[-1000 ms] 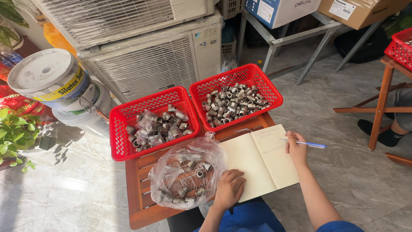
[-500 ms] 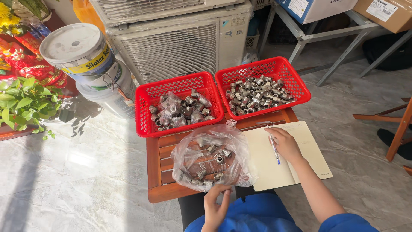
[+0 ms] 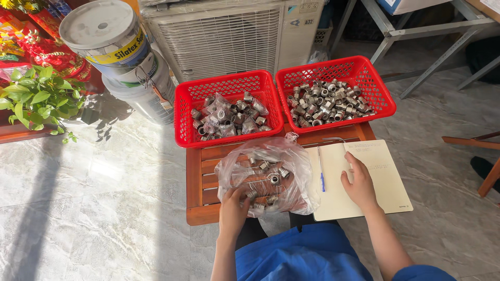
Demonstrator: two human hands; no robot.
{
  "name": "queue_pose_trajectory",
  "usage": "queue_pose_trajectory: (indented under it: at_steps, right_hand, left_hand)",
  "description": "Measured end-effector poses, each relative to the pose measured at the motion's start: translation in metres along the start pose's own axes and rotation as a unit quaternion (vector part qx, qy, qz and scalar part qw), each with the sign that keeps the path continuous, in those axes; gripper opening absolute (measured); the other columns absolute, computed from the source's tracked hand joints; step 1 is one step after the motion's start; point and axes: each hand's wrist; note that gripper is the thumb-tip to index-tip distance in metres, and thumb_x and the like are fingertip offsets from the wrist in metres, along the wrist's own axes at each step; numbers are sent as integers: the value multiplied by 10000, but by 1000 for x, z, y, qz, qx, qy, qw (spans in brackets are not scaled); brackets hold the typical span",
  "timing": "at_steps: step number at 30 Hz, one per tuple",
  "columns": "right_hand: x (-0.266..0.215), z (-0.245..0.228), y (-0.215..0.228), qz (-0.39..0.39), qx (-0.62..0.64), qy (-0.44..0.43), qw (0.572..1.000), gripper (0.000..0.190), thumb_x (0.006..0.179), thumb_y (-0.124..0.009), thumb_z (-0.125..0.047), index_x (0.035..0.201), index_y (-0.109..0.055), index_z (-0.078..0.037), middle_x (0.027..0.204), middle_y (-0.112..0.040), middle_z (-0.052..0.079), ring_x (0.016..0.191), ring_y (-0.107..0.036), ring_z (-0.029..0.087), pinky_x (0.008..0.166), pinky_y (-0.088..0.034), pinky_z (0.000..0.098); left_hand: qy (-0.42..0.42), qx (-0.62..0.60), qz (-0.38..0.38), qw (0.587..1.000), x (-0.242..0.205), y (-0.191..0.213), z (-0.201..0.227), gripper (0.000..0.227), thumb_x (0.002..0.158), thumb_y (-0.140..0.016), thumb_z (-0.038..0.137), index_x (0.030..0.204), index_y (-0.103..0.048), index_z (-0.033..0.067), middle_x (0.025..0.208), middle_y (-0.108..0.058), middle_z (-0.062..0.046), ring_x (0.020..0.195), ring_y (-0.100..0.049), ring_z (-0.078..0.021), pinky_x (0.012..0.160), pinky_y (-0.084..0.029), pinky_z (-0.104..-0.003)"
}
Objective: The person picks small metal fittings from a plastic bag, inspects them by turning them over, and places them into one of two red baskets. The person also writes in a notebook between handling items.
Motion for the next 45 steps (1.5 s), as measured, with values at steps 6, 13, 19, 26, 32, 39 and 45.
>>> queue_pose_trajectory:
  at_steps: [6, 13, 19, 26, 32, 39, 45]
  right_hand:
    - [-49, 12, -3, 38, 30, 18, 999, 575, 927, -592, -25, 1493, -501, -72, 1316, -653, 94, 1155, -629, 207, 893, -576, 342]
    - [-62, 4, -9, 55, 84, -7, 995, 563, 913, -614, -54, 1467, -516, -81, 1279, -688, 99, 1043, -705, 216, 842, -592, 332]
    - [-49, -42, -8, 51, 190, -51, 979, 493, 918, -617, -54, 1408, -562, -66, 1196, -716, 115, 908, -734, 178, 866, -578, 347]
    - [-30, -120, 6, -12, 241, 57, 969, 188, 929, -689, -86, 1098, -770, -72, 1018, -802, 50, 861, -773, 144, 831, -630, 265]
    - [-31, -158, 12, -95, 367, 104, 920, 440, 858, -799, -64, 1284, -689, -90, 1215, -778, 87, 974, -798, 196, 870, -691, 333]
    - [-39, -165, 32, -42, 362, 156, 918, 398, 846, -827, -96, 1230, -728, -73, 1042, -773, 86, 853, -760, 178, 854, -621, 291]
    - [-41, -156, 38, -13, 353, 193, 915, 344, 864, -808, -134, 1188, -736, -47, 1079, -777, 114, 853, -765, 203, 858, -638, 300]
  left_hand:
    - [-7, 79, -32, 996, 12, -13, -7, 373, 825, -805, 173, 1189, -725, 151, 1245, -582, -50, 1144, -587, -335, 899, -565, -475]
    - [7, 176, -40, 983, 23, -11, -3, 323, 776, -780, 278, 1098, -769, 252, 1093, -652, -31, 1106, -582, -305, 794, -586, -485]
    - [67, 221, -36, 972, 26, -8, 9, 314, 798, -663, 386, 1010, -658, 155, 986, -712, -47, 983, -685, -310, 695, -545, -493]
    - [27, -36, 51, 998, -15, 37, 88, 372, 818, -698, 272, 1184, -689, 205, 994, -777, -15, 872, -785, -214, 752, -590, -382]
    - [-224, -194, 86, 951, -51, 59, 144, 366, 863, -771, 80, 1217, -677, 96, 1114, -706, -74, 823, -762, -126, 793, -685, -252]
    - [-342, -236, 58, 908, -67, 66, 176, 318, 950, -718, 77, 1257, -645, 39, 1245, -668, -156, 1068, -709, -233, 865, -685, -302]
    - [-325, -277, 29, 904, -68, 53, 175, 334, 946, -726, 80, 1272, -660, 44, 1259, -654, -160, 1048, -706, -230, 874, -698, -314]
Point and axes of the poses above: each hand's wrist, its own x-axis towards the middle knuckle, its own y-axis out of the back of the hand, z = x × y
